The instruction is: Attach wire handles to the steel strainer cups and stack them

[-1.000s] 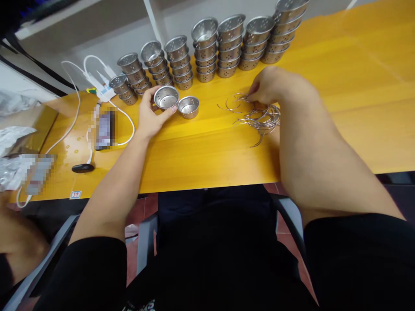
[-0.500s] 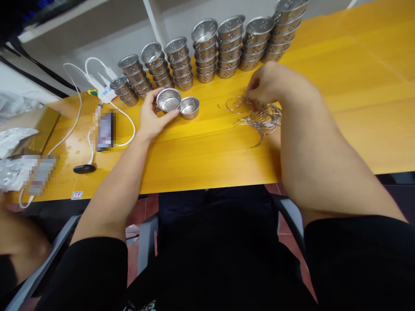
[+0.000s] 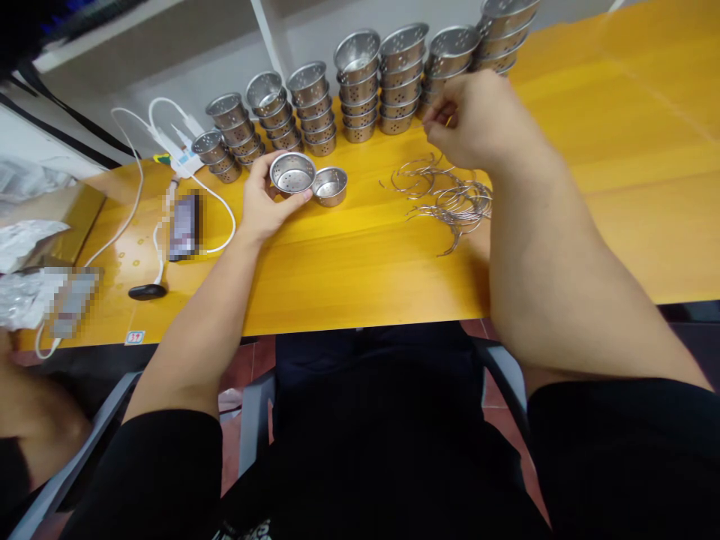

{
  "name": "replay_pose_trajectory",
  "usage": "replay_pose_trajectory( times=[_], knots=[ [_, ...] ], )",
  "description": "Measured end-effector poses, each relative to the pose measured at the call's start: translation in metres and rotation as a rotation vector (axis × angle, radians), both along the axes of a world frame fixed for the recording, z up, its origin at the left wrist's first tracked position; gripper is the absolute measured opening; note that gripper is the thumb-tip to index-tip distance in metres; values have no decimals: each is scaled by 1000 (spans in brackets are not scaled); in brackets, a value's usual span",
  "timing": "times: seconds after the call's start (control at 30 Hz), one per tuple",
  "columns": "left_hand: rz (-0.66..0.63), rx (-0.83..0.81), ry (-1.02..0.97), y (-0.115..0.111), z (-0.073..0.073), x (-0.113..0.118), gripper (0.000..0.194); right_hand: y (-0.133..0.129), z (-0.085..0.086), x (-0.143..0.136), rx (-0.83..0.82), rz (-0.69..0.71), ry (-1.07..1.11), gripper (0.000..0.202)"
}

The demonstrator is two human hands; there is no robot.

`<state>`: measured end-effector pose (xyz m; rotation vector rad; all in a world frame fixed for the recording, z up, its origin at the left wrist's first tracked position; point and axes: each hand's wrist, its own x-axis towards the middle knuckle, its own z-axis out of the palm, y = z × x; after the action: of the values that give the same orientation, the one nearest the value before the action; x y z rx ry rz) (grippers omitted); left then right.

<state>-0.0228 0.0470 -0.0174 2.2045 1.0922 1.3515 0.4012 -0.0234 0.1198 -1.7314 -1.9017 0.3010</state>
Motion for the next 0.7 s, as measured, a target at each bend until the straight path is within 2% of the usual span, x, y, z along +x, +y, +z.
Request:
replay_pose_trajectory(
  times=[0.13,0.23,0.37,0.53,0.7],
  knots=[
    [-14,-15,6,0,-1,2,121,7,-15,-12,81,129,257,14],
    [-21,-17,0,2,-2,2,122,10,-30,-30,92,245,337,30],
    [-23,-12,-5,4,-1,-1,116,5,-44,-57,84,309,344,45],
    [-32,-7,-19,0,3,2,111,-6,-46,-76,98,348,419,59],
    [-42,-32,-20,-16,12,17,104,-13,-47,-85,42,331,384,76]
  ],
)
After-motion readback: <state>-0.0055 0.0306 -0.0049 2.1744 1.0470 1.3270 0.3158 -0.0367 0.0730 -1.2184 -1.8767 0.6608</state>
